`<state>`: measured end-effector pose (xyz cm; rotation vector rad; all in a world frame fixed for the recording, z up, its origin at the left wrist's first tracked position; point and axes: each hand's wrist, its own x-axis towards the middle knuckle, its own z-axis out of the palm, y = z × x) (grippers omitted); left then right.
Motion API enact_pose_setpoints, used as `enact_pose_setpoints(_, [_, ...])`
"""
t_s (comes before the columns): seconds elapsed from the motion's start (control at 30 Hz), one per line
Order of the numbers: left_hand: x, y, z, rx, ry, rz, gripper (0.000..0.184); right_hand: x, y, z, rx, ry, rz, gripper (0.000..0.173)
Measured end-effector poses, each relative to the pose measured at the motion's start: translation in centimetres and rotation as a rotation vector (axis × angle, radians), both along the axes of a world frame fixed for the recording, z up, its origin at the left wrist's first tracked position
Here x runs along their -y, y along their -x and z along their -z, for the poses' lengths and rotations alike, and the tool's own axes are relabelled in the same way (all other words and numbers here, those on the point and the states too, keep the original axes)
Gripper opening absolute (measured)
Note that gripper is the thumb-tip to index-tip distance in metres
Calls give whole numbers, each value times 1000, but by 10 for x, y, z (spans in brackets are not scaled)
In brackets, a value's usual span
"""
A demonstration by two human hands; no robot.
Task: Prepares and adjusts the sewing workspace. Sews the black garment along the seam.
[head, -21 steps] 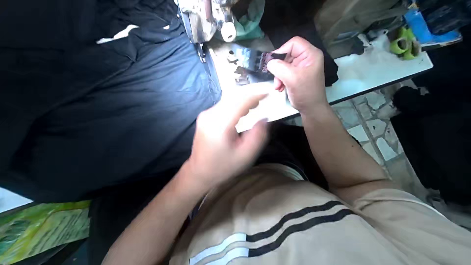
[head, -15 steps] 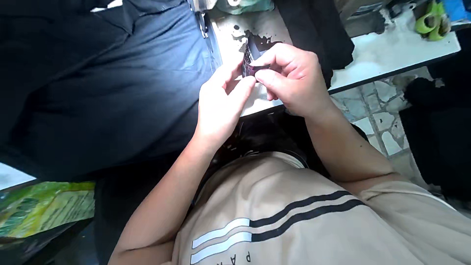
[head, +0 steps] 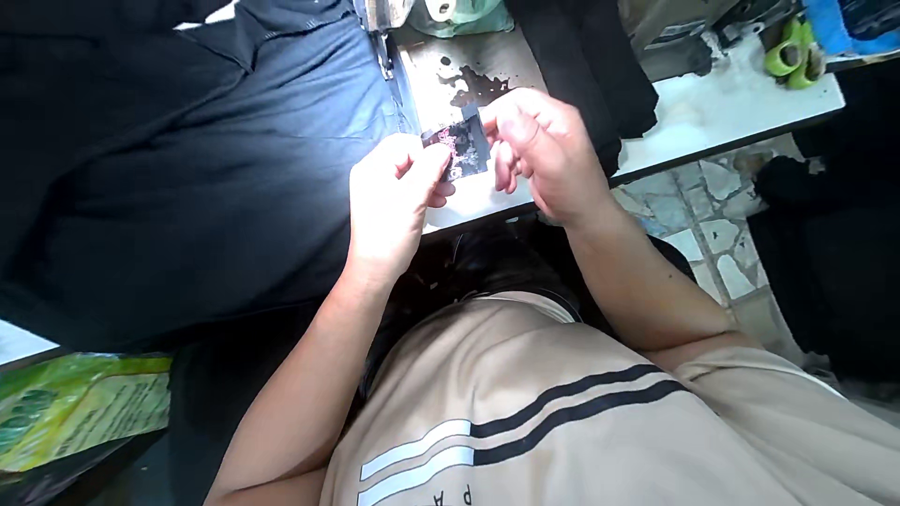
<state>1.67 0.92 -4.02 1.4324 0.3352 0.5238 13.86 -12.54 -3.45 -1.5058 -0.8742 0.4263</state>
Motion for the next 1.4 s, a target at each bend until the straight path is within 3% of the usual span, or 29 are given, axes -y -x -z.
enact_pose_setpoints(0.1, [-1, 0, 1, 6, -22, -14, 22, -4, 7, -2, 9, -53, -66, 3])
enact_pose_setpoints(0.37, [-3, 4, 5, 29, -131, -19, 18, -11, 14, -6, 66, -7, 2, 17])
enact_pose_setpoints(0.43, [-6, 4, 6, 47, -140, 5, 10, -11, 14, -6, 53, -8, -1, 18])
enact_pose_setpoints(0.57, [-8, 2, 5, -3, -191, 1, 12, -11, 14, -3, 46, 3, -9, 19])
enact_pose_setpoints(0.67, [-14, 7, 7, -30, -274, -45, 8, -6, 13, -7, 68, 62, -43, 11])
enact_pose_setpoints(0.8, [-74, -3, 11, 12, -221, -321, 10, 14, -30, -53, 350, -46, 8, 13])
enact_pose_setpoints(0.93, [-131, -45, 7, -46, -63, -595, 8, 18, -104, -122, 632, -205, 354, 22])
enact_pose_setpoints(1.0, [-149, -64, 22, -36, -90, -614, 14, 5, -145, -156, 670, -111, 528, 23])
enact_pose_setpoints(1.07, [-156, -76, 40, -57, -150, -602, 23, -14, -181, -185, 673, 193, 632, 30])
enact_pose_setpoints(1.2, [-154, -81, 41, -171, -263, -592, 22, -72, -241, -214, 873, 719, 501, 32])
enact_pose_setpoints(1.3, [-152, -81, 36, -198, -256, -605, 21, -117, -274, -221, 1054, 850, 390, 33])
enact_pose_setpoints(1.4, [-150, -84, 33, -152, -206, -614, 20, -154, -299, -221, 1108, 852, 347, 39])
